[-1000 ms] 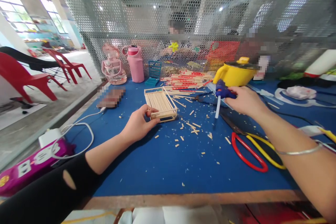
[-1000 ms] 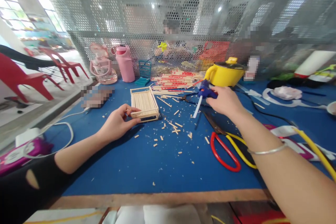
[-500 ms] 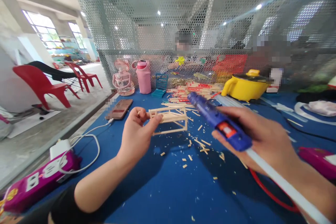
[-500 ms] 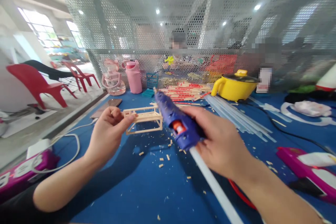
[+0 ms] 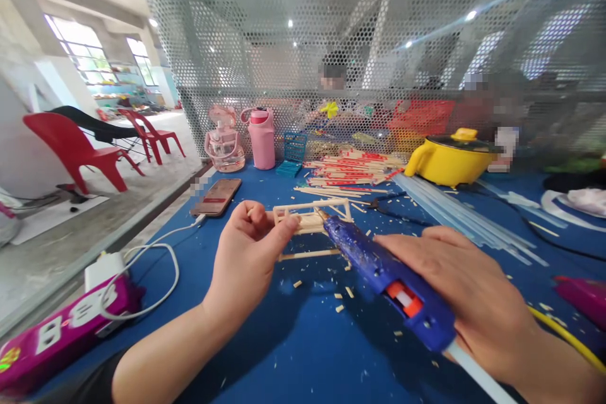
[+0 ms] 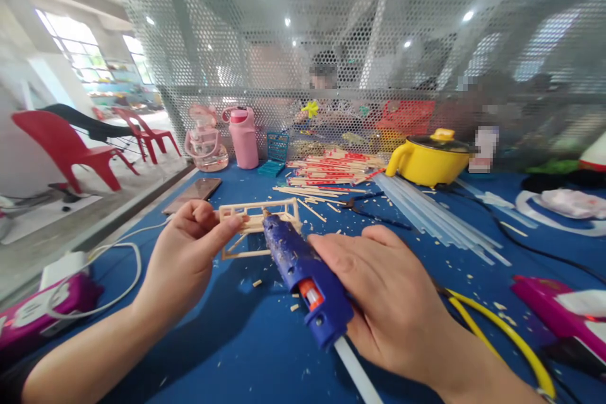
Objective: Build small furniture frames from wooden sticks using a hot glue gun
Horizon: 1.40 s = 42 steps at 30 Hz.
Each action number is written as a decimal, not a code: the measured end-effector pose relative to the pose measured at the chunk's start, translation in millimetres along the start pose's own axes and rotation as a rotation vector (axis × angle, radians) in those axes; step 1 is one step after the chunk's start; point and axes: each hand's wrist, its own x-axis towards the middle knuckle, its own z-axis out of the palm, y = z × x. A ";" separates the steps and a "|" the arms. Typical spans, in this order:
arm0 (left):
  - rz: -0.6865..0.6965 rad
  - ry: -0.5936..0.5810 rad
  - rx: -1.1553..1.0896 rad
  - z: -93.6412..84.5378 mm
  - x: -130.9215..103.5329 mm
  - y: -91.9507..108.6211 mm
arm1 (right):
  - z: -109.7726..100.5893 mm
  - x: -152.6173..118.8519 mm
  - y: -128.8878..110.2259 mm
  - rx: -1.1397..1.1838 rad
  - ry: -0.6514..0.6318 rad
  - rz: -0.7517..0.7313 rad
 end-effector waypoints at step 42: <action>0.009 -0.014 -0.041 0.4 1.8 0.8 | 6.1 -7.5 2.4 -0.023 -0.065 0.086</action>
